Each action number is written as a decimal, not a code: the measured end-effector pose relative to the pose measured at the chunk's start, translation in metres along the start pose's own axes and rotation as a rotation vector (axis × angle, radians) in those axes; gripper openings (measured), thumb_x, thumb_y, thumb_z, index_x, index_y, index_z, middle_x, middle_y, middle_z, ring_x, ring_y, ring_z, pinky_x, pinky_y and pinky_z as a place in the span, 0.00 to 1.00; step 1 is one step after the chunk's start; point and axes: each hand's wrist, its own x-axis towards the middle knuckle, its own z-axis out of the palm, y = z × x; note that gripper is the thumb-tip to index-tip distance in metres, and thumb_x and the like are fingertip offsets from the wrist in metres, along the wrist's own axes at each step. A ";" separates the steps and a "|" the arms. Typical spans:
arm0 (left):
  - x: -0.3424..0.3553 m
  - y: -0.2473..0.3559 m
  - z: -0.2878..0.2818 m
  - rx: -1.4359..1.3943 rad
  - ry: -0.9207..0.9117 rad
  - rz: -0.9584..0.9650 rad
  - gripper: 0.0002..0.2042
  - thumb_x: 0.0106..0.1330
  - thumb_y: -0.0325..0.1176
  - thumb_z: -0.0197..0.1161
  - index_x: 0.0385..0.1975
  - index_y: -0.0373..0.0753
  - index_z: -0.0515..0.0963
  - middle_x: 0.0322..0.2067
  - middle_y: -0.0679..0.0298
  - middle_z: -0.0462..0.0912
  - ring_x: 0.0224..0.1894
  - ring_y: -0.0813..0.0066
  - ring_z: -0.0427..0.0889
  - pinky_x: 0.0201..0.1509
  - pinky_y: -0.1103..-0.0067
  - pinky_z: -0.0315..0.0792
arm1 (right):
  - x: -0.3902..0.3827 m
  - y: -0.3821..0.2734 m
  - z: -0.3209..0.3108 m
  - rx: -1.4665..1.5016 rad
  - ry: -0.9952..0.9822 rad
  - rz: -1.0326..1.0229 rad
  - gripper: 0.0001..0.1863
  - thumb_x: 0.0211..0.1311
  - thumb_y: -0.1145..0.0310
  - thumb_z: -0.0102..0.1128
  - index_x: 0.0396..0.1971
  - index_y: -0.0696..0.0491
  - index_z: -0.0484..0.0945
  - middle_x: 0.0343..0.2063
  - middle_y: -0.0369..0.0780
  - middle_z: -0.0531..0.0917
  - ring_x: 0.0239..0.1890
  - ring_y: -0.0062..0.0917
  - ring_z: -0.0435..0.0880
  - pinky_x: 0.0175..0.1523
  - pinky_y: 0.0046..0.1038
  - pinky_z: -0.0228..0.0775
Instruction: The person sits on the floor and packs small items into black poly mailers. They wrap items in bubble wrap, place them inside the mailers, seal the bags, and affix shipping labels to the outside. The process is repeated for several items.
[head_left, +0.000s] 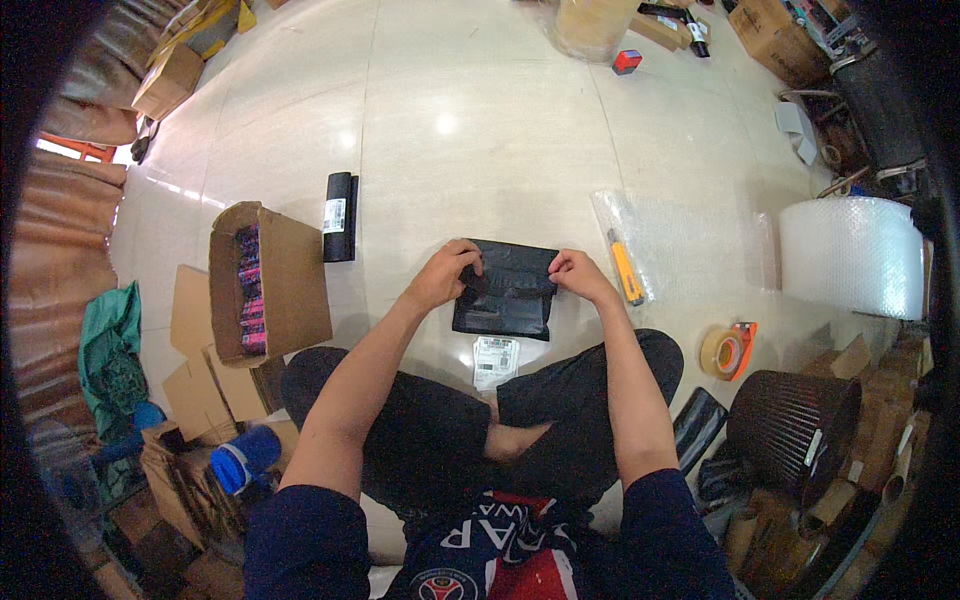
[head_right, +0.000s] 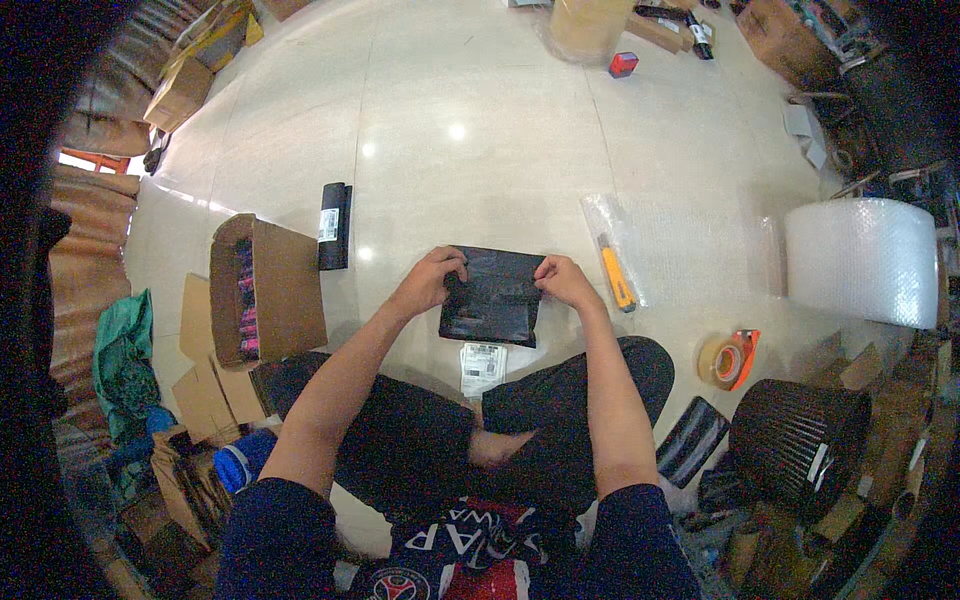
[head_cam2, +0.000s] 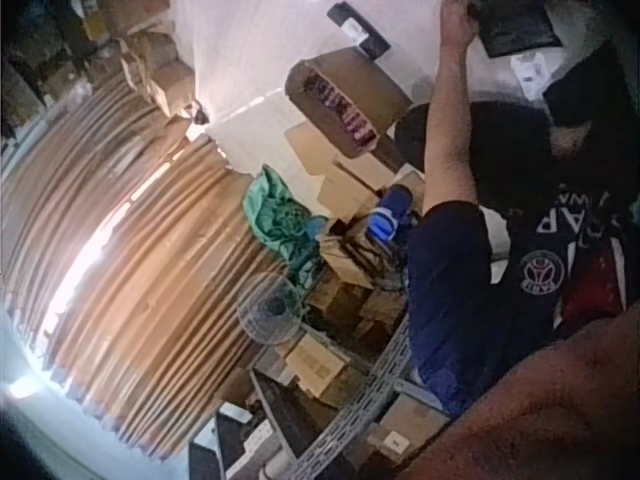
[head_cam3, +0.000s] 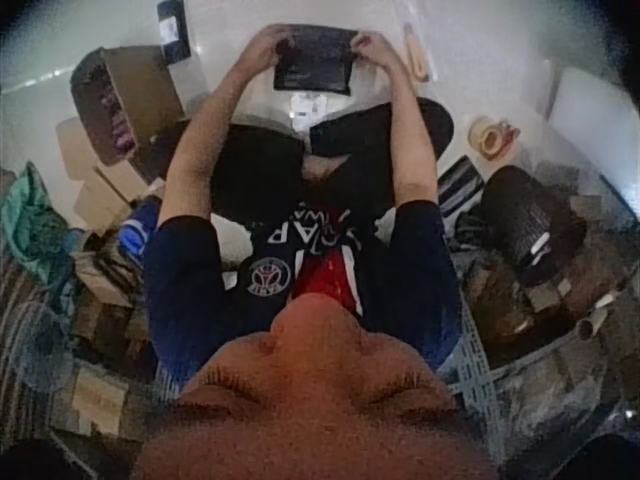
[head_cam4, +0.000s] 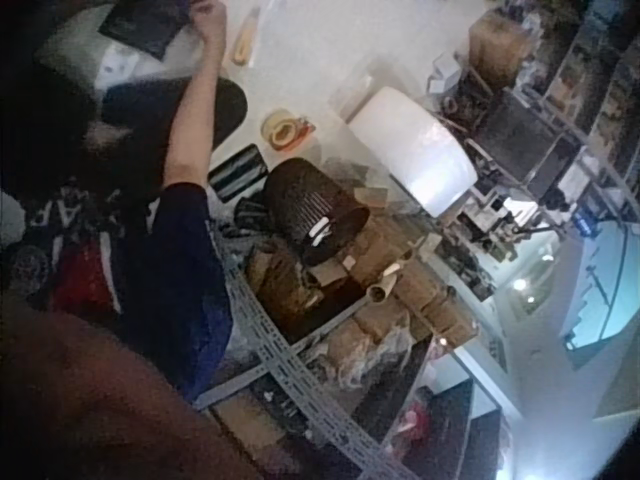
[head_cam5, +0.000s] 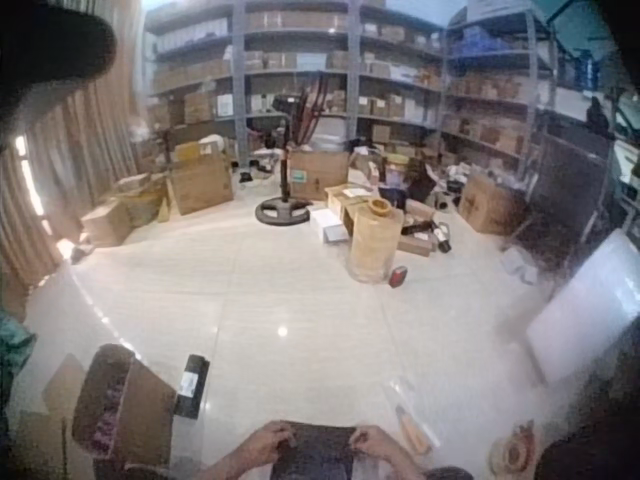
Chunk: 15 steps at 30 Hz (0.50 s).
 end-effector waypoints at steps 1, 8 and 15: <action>-0.002 -0.002 0.002 0.011 0.003 0.042 0.19 0.45 0.11 0.61 0.38 0.37 0.82 0.53 0.55 0.81 0.61 0.49 0.79 0.66 0.62 0.76 | -0.002 0.002 0.002 -0.022 0.027 0.000 0.06 0.58 0.76 0.73 0.35 0.56 0.85 0.31 0.39 0.89 0.35 0.24 0.88 0.42 0.29 0.81; -0.013 0.000 -0.011 0.258 -0.183 0.087 0.14 0.53 0.13 0.61 0.36 0.39 0.82 0.47 0.57 0.79 0.59 0.52 0.79 0.61 0.62 0.76 | -0.027 -0.018 0.010 -0.582 0.132 -0.056 0.08 0.58 0.76 0.69 0.38 0.55 0.82 0.34 0.48 0.89 0.38 0.44 0.88 0.46 0.43 0.81; -0.027 0.059 0.045 0.330 -0.117 0.048 0.32 0.62 0.31 0.70 0.70 0.55 0.74 0.71 0.49 0.68 0.74 0.44 0.68 0.74 0.47 0.65 | -0.056 -0.046 0.039 -0.742 0.014 0.006 0.07 0.65 0.69 0.61 0.38 0.57 0.81 0.39 0.52 0.88 0.45 0.50 0.88 0.51 0.49 0.80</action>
